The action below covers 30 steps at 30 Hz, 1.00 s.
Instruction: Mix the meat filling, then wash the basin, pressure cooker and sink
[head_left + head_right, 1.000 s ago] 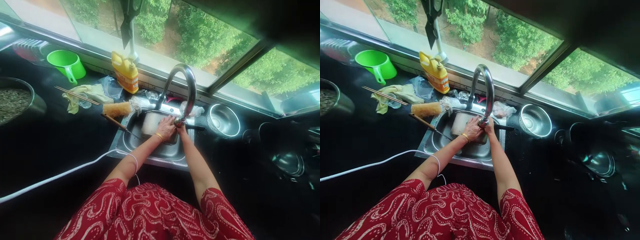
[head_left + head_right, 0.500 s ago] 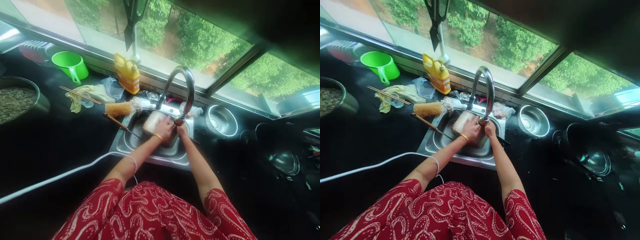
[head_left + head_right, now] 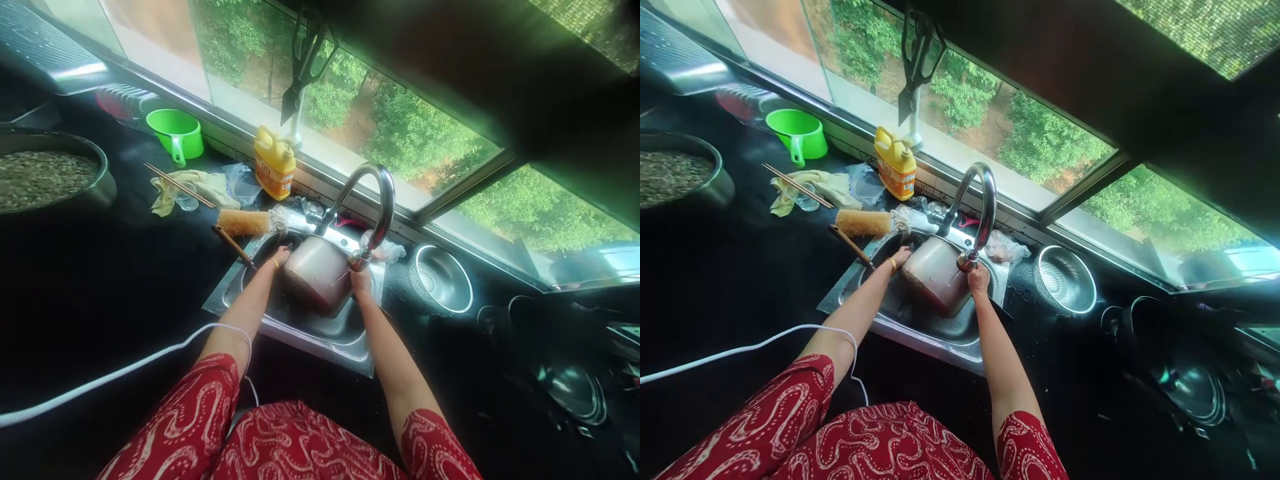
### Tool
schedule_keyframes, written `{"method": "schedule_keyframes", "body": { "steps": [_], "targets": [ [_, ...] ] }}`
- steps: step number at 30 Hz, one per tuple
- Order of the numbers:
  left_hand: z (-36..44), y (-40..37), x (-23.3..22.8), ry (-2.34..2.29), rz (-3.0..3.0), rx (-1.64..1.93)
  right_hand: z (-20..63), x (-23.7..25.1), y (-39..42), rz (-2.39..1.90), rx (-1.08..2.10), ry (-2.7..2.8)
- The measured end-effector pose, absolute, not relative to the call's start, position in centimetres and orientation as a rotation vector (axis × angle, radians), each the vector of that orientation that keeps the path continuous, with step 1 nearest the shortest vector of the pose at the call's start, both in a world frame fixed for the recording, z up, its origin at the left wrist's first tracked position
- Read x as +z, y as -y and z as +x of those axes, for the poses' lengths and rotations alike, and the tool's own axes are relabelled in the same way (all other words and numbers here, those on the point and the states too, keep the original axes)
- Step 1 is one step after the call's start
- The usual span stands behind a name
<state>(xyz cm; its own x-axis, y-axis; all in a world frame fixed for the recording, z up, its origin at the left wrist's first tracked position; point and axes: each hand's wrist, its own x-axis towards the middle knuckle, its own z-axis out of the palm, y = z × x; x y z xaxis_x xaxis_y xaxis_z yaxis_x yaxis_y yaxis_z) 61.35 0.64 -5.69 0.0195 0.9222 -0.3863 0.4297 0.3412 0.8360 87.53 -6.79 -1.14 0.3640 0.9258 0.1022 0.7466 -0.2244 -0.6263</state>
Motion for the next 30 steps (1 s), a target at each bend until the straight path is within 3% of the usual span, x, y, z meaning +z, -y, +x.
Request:
{"method": "schedule_keyframes", "body": {
  "steps": [10, 13, 17, 20, 23, 30],
  "targets": [
    [72.1, 9.4, 1.1, -1.38, 2.214, 0.713, 87.5, 0.5, 6.7, -1.966, 0.653, 1.389],
    [69.9, 6.2, 0.2, -1.525, 1.988, 0.688, 87.8, 0.1, 6.8, -1.906, 0.64, 1.387],
    [63.4, 1.7, -4.6, -1.497, 1.352, 0.717, 88.3, -1.0, 6.5, -1.882, 0.577, 1.406],
    [60.7, 1.3, -7.9, -1.517, 1.014, 0.684, 88.7, -1.6, 6.1, -1.926, 0.519, 1.404],
    [60.7, 2.0, -8.0, -1.551, 0.969, 0.68, 88.8, -1.8, 5.9, -1.969, 0.494, 1.391],
    [68.6, 9.7, -0.8, -1.401, 2.041, 0.864, 88.0, -0.5, 6.0, -1.958, 0.512, 1.407]
  ]
}}
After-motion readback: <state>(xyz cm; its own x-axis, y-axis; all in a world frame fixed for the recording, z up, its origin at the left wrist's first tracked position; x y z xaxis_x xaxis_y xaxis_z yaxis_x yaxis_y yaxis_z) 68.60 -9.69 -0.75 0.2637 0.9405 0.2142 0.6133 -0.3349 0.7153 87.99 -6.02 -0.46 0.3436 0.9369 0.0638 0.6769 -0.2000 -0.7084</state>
